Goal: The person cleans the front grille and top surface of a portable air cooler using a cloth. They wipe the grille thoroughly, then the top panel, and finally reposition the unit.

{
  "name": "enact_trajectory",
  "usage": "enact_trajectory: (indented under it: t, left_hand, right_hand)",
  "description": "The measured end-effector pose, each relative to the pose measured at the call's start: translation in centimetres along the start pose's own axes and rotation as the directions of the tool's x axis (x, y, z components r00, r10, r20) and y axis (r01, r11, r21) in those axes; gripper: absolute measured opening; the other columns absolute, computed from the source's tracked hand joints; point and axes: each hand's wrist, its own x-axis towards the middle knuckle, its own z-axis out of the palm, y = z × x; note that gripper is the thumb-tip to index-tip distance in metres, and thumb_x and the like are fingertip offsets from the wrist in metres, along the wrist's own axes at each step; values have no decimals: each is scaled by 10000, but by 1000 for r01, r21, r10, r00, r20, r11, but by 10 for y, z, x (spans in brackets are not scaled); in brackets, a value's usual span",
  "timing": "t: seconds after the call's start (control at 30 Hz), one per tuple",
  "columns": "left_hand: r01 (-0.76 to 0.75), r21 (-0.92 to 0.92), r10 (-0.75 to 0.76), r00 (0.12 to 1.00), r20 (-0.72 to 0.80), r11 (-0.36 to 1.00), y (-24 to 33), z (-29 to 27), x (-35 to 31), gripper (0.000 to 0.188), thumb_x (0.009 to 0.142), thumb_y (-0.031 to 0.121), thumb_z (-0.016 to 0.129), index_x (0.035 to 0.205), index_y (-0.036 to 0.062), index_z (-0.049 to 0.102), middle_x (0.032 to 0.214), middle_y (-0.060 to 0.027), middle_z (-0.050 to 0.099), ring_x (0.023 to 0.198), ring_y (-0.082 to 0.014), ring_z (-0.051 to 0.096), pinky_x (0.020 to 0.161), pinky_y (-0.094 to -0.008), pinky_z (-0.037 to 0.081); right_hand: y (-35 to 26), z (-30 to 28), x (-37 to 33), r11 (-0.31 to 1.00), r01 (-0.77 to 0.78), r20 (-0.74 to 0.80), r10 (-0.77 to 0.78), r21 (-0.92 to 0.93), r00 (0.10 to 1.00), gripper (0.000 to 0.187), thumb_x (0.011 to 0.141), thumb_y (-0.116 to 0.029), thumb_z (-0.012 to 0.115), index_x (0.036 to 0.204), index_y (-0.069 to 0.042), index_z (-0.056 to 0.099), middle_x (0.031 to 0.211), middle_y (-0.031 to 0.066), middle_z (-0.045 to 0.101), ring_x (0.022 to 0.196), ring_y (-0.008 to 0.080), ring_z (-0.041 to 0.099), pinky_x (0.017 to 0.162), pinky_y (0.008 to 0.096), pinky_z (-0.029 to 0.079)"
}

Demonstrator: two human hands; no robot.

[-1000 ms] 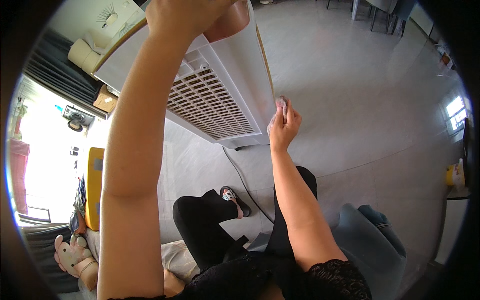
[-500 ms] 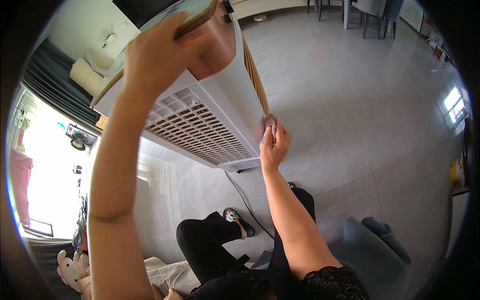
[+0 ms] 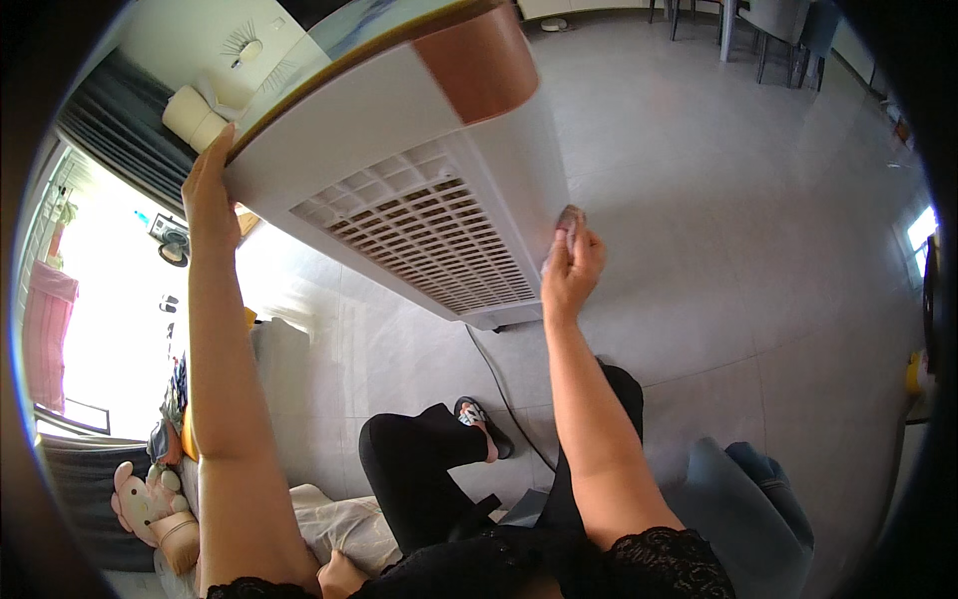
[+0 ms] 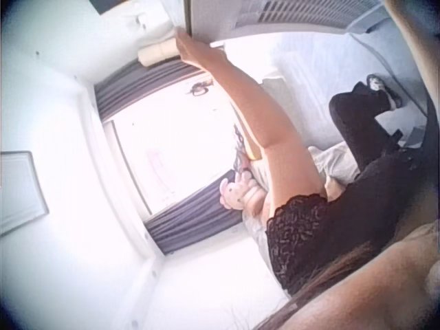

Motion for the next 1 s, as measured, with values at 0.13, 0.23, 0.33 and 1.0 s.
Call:
enact_trajectory:
  t: [0.13, 0.23, 0.33, 1.0]
  left_hand:
    - [-131, 253, 154, 985, -74, 958, 21, 15, -41, 626, 819, 554, 687, 1143, 18, 672, 1013, -138, 658, 1040, -245, 588, 910, -384, 448]
    - [-185, 369, 210, 977, -28, 911, 28, 7, -68, 686, 783, 637, 672, 1177, 76, 669, 1012, -171, 673, 925, -256, 650, 796, -372, 518]
    - [-169, 390, 190, 982, -15, 905, 40, 7, -94, 742, 749, 636, 698, 1209, 57, 643, 1011, -187, 672, 871, -251, 672, 737, -355, 542]
    - [-566, -86, 566, 781, 263, 820, 76, 28, -226, 800, 710, 230, 802, 1394, 61, 421, 1400, -327, 374, 1257, -468, 455, 925, -443, 491]
  right_hand:
    - [-4, -22, 22, 994, 58, -26, -61, -90, 998, 334, 929, -132, 614, 1261, -92, 612, 1033, 108, 569, 907, 233, 546, 778, 327, 474]
    - [-29, -28, 28, 959, 141, -86, -124, 244, 989, 326, 939, -119, 600, 1264, -94, 613, 1095, 89, 551, 914, 191, 536, 770, 313, 482]
    - [-94, -43, 30, 952, 302, -16, -302, 46, 953, 334, 932, -93, 607, 1266, -83, 609, 1104, 82, 550, 917, 163, 552, 757, 286, 494]
    - [-177, -64, 149, 974, 190, 302, -219, 124, 928, 385, 993, -293, 450, 1174, -9, 637, 1040, 121, 658, 952, 205, 592, 864, 338, 468]
